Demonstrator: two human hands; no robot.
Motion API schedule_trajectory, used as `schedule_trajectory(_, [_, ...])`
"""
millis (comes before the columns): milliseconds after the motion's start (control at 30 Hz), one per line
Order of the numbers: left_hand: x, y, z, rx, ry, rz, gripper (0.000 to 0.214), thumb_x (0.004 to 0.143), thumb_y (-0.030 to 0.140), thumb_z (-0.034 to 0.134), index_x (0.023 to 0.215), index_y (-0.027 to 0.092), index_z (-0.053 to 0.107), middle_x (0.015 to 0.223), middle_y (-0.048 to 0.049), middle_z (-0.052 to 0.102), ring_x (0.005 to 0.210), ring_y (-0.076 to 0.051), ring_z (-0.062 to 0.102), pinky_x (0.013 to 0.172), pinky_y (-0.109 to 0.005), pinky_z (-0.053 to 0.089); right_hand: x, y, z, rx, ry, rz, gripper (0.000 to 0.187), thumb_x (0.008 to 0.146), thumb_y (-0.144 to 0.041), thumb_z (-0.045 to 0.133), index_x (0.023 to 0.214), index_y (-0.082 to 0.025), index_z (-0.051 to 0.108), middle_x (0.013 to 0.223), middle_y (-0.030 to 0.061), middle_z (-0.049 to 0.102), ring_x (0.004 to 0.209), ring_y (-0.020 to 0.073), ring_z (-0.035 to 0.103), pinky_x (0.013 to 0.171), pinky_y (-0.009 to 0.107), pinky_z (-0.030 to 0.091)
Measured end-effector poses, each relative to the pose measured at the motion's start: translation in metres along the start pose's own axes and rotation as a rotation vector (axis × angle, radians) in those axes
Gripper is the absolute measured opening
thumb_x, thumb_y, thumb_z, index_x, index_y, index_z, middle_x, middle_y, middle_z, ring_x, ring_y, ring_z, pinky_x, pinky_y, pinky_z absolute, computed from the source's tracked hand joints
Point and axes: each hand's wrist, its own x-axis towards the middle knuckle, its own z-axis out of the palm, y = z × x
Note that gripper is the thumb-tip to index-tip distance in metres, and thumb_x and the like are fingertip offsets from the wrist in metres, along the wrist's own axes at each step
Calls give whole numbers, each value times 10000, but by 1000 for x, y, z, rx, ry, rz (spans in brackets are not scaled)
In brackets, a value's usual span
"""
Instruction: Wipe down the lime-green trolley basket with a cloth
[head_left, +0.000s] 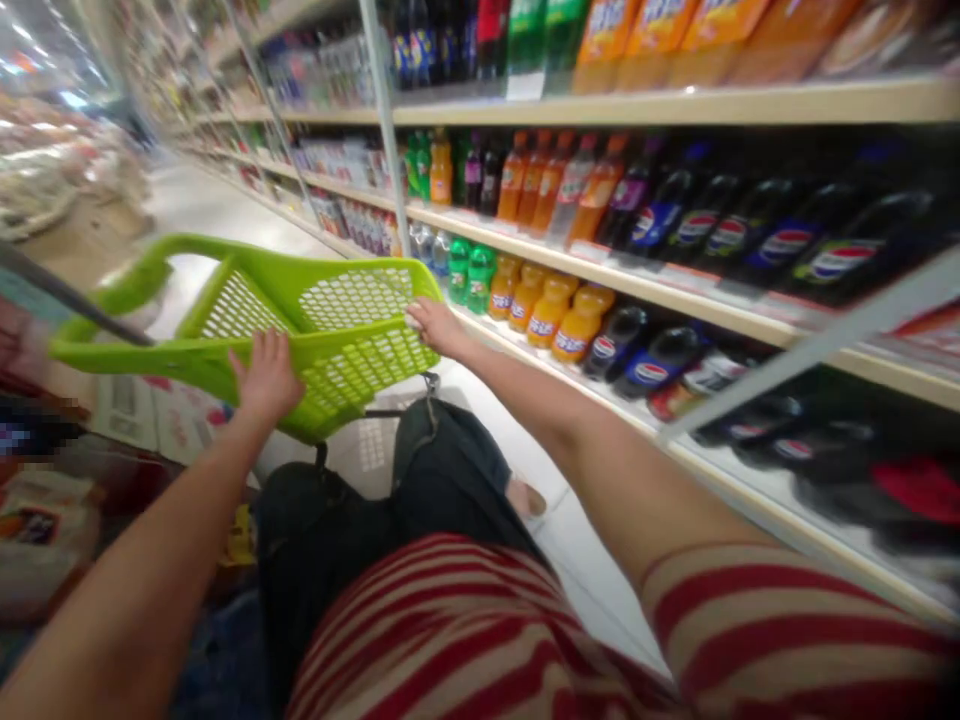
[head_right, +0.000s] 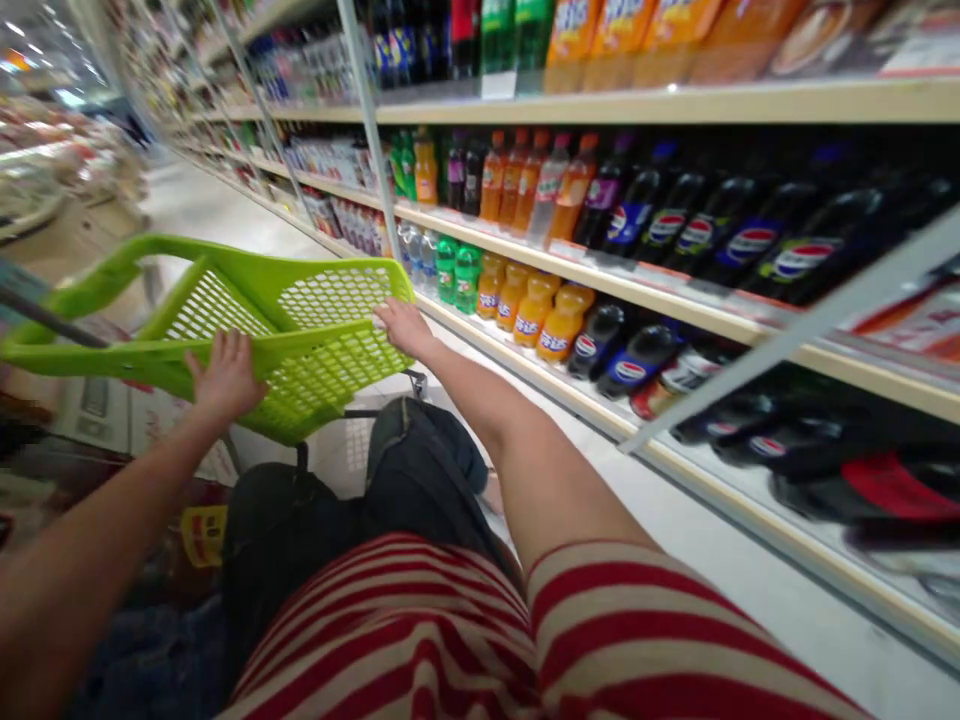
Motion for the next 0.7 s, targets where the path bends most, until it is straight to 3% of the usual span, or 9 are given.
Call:
schedule_trajectory(100, [7,10,1,10,45,11,678,844,299,420,1383,36,102,1504,-130,117,1373,-228,49,1072,-545,63,-10,42,4,62,-4,19,409,883,-266,418,1255,-98,405,1403,146,311,1287,270,283,1030,522,220])
schedule_trajectory(200, [12,17,2,24,49,25,679,864,323,409,1378,32,74,1504,-134,101,1367,-233,35,1066,-547,63,-10,61,15,130,3,50,443,928,-331,319,1277,-61,352,1439,159,204,1326,297,189,1035,579,130])
schedule_trajectory(333, [20,20,2,20,48,54,660,879,337,383,1371,18,80,1500,-139,103,1362,-237,35,1057,-541,-11,4,52,25,178,18,1,490,949,-329,176,1272,13,313,1415,176,177,1334,319,148,1005,618,100])
schedule_trajectory(433, [22,20,2,-59,71,101,685,871,367,380,1378,22,77,1499,-155,101,1365,-252,35,1043,-574,-12,6,47,19,203,4,-43,466,942,-350,231,1253,-29,361,1412,155,209,1331,284,178,1033,575,126])
schedule_trajectory(533, [23,20,0,-136,80,144,711,851,393,395,1381,28,92,1494,-172,118,1368,-253,42,1032,-603,-4,-2,59,7,224,15,22,411,926,-373,308,1213,-102,421,1419,125,242,1320,256,219,1060,528,164])
schedule_trajectory(633, [23,19,-1,-160,102,147,660,861,367,371,1372,27,128,1491,-166,134,1367,-240,48,1028,-607,-16,-10,69,-2,231,59,135,386,921,-343,324,1193,-91,431,1396,139,283,1301,267,260,1049,544,191])
schedule_trajectory(700, [24,18,-2,-161,127,109,649,856,339,377,1364,16,134,1493,-171,115,1367,-248,34,1027,-610,-9,-7,62,-2,241,91,147,370,912,-301,322,1192,-87,432,1373,133,319,1283,262,298,1044,540,212])
